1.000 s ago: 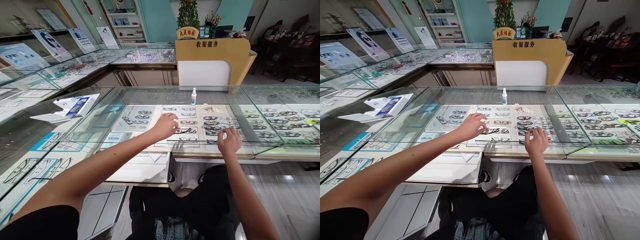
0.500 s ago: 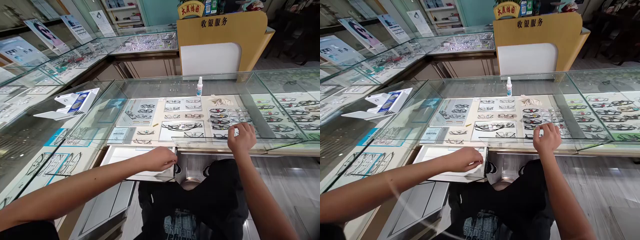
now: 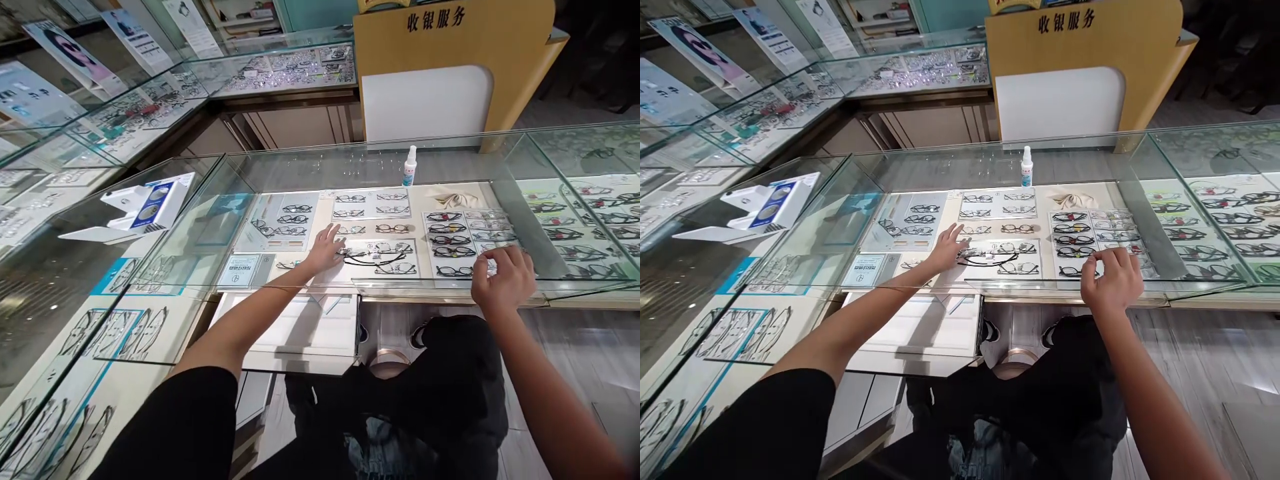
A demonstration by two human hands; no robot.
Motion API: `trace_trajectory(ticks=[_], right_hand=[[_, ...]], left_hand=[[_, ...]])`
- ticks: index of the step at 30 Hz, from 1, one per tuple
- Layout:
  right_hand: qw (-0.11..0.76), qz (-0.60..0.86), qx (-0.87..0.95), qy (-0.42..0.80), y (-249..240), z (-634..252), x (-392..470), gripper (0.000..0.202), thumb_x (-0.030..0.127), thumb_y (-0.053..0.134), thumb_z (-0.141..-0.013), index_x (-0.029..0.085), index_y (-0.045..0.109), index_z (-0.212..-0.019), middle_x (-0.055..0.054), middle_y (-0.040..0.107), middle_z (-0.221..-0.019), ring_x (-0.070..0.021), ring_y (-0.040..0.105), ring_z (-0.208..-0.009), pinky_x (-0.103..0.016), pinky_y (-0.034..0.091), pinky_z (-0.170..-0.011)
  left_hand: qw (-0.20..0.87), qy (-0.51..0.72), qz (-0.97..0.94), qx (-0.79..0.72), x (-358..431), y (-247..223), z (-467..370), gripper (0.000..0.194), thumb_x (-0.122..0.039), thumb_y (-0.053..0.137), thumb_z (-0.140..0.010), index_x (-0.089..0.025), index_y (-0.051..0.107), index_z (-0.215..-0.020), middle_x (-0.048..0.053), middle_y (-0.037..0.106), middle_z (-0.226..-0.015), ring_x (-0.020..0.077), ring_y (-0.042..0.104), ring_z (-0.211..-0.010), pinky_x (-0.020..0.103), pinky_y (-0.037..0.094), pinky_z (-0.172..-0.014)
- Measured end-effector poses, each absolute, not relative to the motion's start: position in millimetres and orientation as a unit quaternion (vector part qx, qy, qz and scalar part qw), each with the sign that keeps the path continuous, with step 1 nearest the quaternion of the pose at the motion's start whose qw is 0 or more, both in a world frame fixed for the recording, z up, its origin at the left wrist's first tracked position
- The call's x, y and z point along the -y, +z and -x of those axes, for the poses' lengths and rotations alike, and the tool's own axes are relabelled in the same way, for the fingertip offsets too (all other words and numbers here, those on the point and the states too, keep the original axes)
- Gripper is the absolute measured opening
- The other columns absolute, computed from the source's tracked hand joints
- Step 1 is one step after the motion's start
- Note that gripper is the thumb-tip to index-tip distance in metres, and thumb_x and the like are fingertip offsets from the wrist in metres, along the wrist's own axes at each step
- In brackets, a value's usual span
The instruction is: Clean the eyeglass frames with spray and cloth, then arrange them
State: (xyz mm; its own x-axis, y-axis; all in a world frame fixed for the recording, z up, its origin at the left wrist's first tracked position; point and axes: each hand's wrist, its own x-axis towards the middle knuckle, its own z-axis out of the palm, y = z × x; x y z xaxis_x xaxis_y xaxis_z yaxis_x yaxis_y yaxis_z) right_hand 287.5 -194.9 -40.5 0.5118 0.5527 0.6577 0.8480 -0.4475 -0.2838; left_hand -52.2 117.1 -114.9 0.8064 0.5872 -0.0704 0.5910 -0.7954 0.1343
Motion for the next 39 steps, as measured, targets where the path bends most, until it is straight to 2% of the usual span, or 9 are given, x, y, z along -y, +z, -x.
trace_trajectory(ticks=[4, 9, 12, 15, 18, 23, 28, 32, 39], right_hand=[[0.298, 0.815, 0.439, -0.233, -41.1, -288.4, 195.2, 0.016, 0.028, 0.058, -0.092, 0.021, 0.069, -0.083, -0.012, 0.073, -0.093, -0.0286, 0.058, -0.087, -0.039, 0.036, -0.073], [0.296, 0.809, 0.448, -0.240, -43.2, -289.5, 196.4, 0.015, 0.027, 0.058, -0.093, 0.023, 0.068, -0.082, -0.012, 0.073, -0.091, -0.0283, 0.059, -0.085, -0.040, 0.036, -0.072], [0.289, 0.819, 0.442, -0.224, -42.7, -288.4, 196.6, 0.014, 0.028, 0.058, -0.091, 0.023, 0.067, -0.083, -0.011, 0.071, -0.091, -0.0276, 0.057, -0.085, -0.040, 0.036, -0.073], [0.282, 0.829, 0.435, -0.208, -39.7, -286.3, 195.8, 0.012, 0.027, 0.057, -0.090, 0.022, 0.066, -0.084, -0.011, 0.070, -0.091, -0.0273, 0.055, -0.085, -0.039, 0.035, -0.074], [0.279, 0.832, 0.433, -0.206, -36.3, -284.5, 194.9, 0.014, 0.028, 0.056, -0.090, 0.022, 0.065, -0.082, -0.011, 0.070, -0.090, -0.0273, 0.055, -0.085, -0.039, 0.035, -0.074], [0.275, 0.826, 0.443, -0.215, -35.7, -284.5, 195.1, 0.017, 0.030, 0.055, -0.093, 0.022, 0.065, -0.082, -0.010, 0.071, -0.090, -0.0270, 0.055, -0.085, -0.039, 0.037, -0.076], [0.274, 0.832, 0.438, -0.203, -40.7, -285.7, 196.5, 0.014, 0.029, 0.055, -0.092, 0.022, 0.065, -0.084, -0.010, 0.070, -0.091, -0.0270, 0.054, -0.086, -0.039, 0.035, -0.077], [0.277, 0.826, 0.444, -0.210, -42.3, -285.7, 197.4, 0.014, 0.028, 0.055, -0.093, 0.023, 0.065, -0.085, -0.009, 0.071, -0.090, -0.0274, 0.054, -0.088, -0.039, 0.035, -0.077], [0.278, 0.820, 0.450, -0.220, -39.7, -285.0, 196.7, 0.015, 0.028, 0.055, -0.093, 0.023, 0.065, -0.083, -0.009, 0.071, -0.088, -0.0265, 0.054, -0.085, -0.038, 0.036, -0.076]], left_hand=[[0.110, -0.011, -0.948, -0.298, -130.8, -116.9, 38.7, 0.020, -0.033, 0.073, -0.090, -0.019, 0.079, -0.103, 0.016, 0.036, -0.175, 0.0422, 0.011, -0.168, 0.065, 0.018, -0.132], [0.150, -0.027, -0.941, -0.301, -148.2, -127.0, 28.9, 0.023, -0.038, 0.067, -0.095, -0.021, 0.082, -0.099, 0.012, 0.046, -0.169, 0.0416, 0.017, -0.166, 0.065, 0.019, -0.131], [0.162, -0.050, -0.936, -0.307, -161.9, -138.1, 23.6, 0.023, -0.037, 0.067, -0.092, -0.024, 0.084, -0.100, 0.008, 0.048, -0.170, 0.0415, 0.018, -0.165, 0.065, 0.016, -0.131], [0.170, -0.064, -0.933, -0.312, -175.2, -145.4, 17.0, 0.021, -0.038, 0.068, -0.087, -0.025, 0.084, -0.093, 0.006, 0.054, -0.165, 0.0413, 0.022, -0.162, 0.065, 0.016, -0.129], [0.179, -0.084, -0.927, -0.317, -187.0, -146.4, 9.0, 0.022, -0.041, 0.069, -0.081, -0.026, 0.082, -0.090, 0.005, 0.060, -0.158, 0.0417, 0.030, -0.156, 0.062, 0.021, -0.127], [0.190, -0.122, -0.917, -0.328, -197.7, -141.4, -5.1, 0.029, -0.048, 0.070, -0.073, -0.025, 0.081, -0.087, 0.009, 0.071, -0.138, 0.0422, 0.045, -0.138, 0.059, 0.031, -0.118], [0.188, -0.145, -0.913, -0.330, -198.9, -139.2, -15.8, 0.028, -0.048, 0.073, -0.068, -0.024, 0.080, -0.078, 0.015, 0.076, -0.113, 0.0449, 0.047, -0.127, 0.059, 0.034, -0.109], [0.192, -0.166, -0.909, -0.331, -202.7, -139.7, -19.1, 0.025, -0.047, 0.072, -0.067, -0.024, 0.078, -0.075, 0.014, 0.076, -0.093, 0.0460, 0.049, -0.122, 0.060, 0.035, -0.105], [0.196, -0.177, -0.910, -0.320, -202.7, -137.5, -17.6, 0.027, -0.049, 0.069, -0.071, -0.022, 0.072, -0.071, 0.013, 0.070, -0.080, 0.0466, 0.050, -0.118, 0.060, 0.035, -0.100]])
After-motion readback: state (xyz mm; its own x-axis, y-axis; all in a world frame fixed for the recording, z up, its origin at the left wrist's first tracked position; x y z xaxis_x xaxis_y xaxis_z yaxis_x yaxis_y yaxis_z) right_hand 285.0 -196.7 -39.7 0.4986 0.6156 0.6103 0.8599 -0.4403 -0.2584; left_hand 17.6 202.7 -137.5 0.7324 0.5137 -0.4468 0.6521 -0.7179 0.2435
